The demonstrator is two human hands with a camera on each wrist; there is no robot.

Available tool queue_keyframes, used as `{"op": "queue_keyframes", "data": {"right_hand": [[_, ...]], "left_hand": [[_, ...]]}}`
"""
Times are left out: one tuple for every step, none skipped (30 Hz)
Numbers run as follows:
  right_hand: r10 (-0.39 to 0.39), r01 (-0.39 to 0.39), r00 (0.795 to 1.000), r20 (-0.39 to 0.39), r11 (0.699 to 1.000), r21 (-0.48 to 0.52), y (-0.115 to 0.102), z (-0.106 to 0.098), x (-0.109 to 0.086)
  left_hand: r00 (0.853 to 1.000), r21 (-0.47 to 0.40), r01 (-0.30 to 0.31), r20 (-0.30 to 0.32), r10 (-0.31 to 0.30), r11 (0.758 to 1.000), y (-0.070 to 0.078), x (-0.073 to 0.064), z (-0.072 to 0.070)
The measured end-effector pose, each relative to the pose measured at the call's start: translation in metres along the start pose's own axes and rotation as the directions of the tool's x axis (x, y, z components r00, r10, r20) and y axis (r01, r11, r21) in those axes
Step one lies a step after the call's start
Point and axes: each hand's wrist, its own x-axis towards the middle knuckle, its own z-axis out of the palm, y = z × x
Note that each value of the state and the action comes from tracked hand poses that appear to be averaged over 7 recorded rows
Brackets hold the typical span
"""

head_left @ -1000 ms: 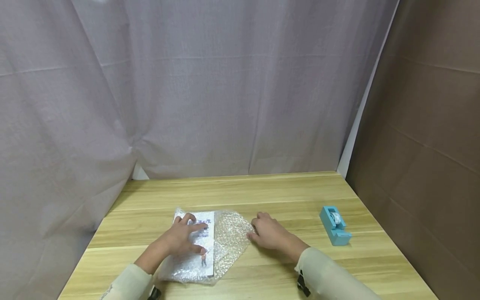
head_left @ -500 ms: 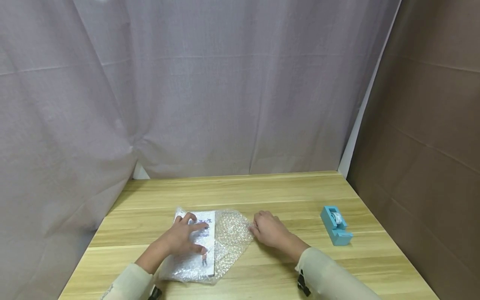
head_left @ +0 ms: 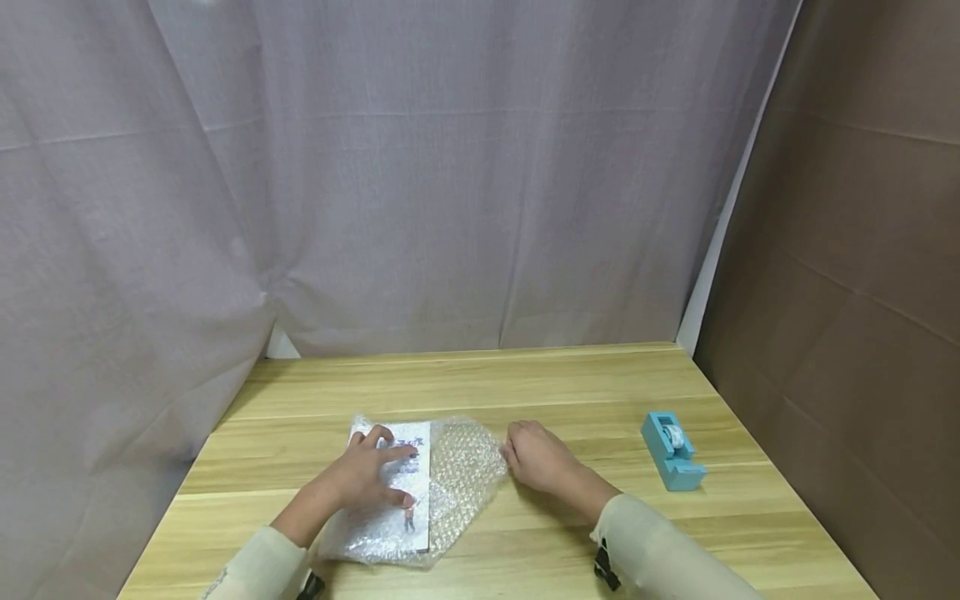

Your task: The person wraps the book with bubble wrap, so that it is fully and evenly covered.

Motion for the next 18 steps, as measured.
{"op": "queue_keyframes", "data": {"right_hand": [[-0.002,0.002,1.0,-0.001,1.0,-0.003,-0.0002,-0.0005,0.0001],[-0.005,0.005,1.0,-0.006,1.0,-0.005,-0.0004,-0.001,0.0001],[-0.009,0.009,1.0,-0.01,1.0,-0.003,-0.0009,-0.0017,0.0001],[-0.011,0.011,1.0,-0.012,1.0,-0.003,-0.001,-0.0023,0.0002],[-0.012,0.012,1.0,-0.016,1.0,-0.003,-0.001,-0.0025,0.0002],[-0.011,0.011,1.0,-0.016,1.0,-0.003,-0.0011,-0.0029,0.0001],[-0.011,0.011,1.0,-0.015,1.0,-0.005,-0.0012,-0.0031,0.0002],[-0.008,0.008,1.0,-0.016,1.0,-0.003,-0.0012,-0.0033,0.0005],[-0.006,0.006,1.0,-0.017,1.0,-0.001,-0.0012,-0.0035,0.0008],[-0.004,0.004,1.0,-0.019,1.0,0.0,-0.0009,-0.0034,0.0011],[-0.003,0.003,1.0,-0.021,1.0,0.005,-0.0005,-0.0034,0.0015],[-0.001,0.001,1.0,-0.023,1.0,0.009,-0.0004,-0.0036,0.002],[0.001,-0.001,1.0,-0.024,1.0,0.009,-0.0004,-0.0038,0.0026],[0.005,-0.004,1.0,-0.023,1.0,0.012,-0.0004,-0.004,0.0032],[0.005,-0.005,1.0,-0.025,1.0,0.013,-0.0004,-0.0039,0.004],[0.007,-0.006,1.0,-0.03,1.0,0.016,-0.0006,-0.0039,0.0047],[0.007,-0.006,0.999,-0.035,1.0,0.02,-0.0012,-0.0042,0.0055],[0.004,-0.003,0.999,-0.043,1.0,0.019,-0.0016,-0.0043,0.0063]], "left_hand": [[1.0,-0.002,0.001,0.0,-0.001,1.0,-0.0001,-0.0001,0.0001],[1.0,-0.001,0.001,0.0,-0.001,1.0,-0.0003,-0.0001,0.0003],[1.0,-0.001,0.001,0.0,-0.001,1.0,-0.0005,-0.0001,0.0005],[1.0,-0.002,0.001,-0.002,-0.001,1.0,-0.0005,0.0001,0.0005],[1.0,-0.001,0.0,-0.002,0.0,1.0,-0.0007,0.0003,0.0007],[1.0,0.0,0.001,-0.002,-0.001,1.0,-0.0009,0.0005,0.001],[1.0,0.0,0.002,-0.003,-0.002,1.0,-0.0012,0.0007,0.0012],[1.0,0.001,0.003,-0.003,-0.003,1.0,-0.0015,0.0007,0.0013],[1.0,0.001,0.004,-0.003,-0.004,1.0,-0.0015,0.0007,0.0013],[1.0,0.0,0.004,-0.003,-0.004,1.0,-0.0016,0.0008,0.0014],[1.0,0.003,0.003,-0.004,-0.003,1.0,-0.0016,0.0009,0.0016],[1.0,0.005,0.001,-0.003,-0.001,1.0,-0.0014,0.0009,0.0014],[1.0,0.007,-0.002,-0.003,0.002,1.0,-0.0012,0.0009,0.0013],[1.0,0.01,-0.005,-0.003,0.005,1.0,-0.0006,0.0009,0.001],[1.0,0.012,-0.009,-0.003,0.009,1.0,-0.0006,0.0011,0.001],[1.0,0.014,-0.011,-0.003,0.011,1.0,-0.0004,0.001,0.0008],[1.0,0.017,-0.013,-0.003,0.013,1.0,-0.0005,0.001,0.0008],[1.0,0.016,-0.012,-0.003,0.012,1.0,-0.0003,0.001,0.0005]]}}
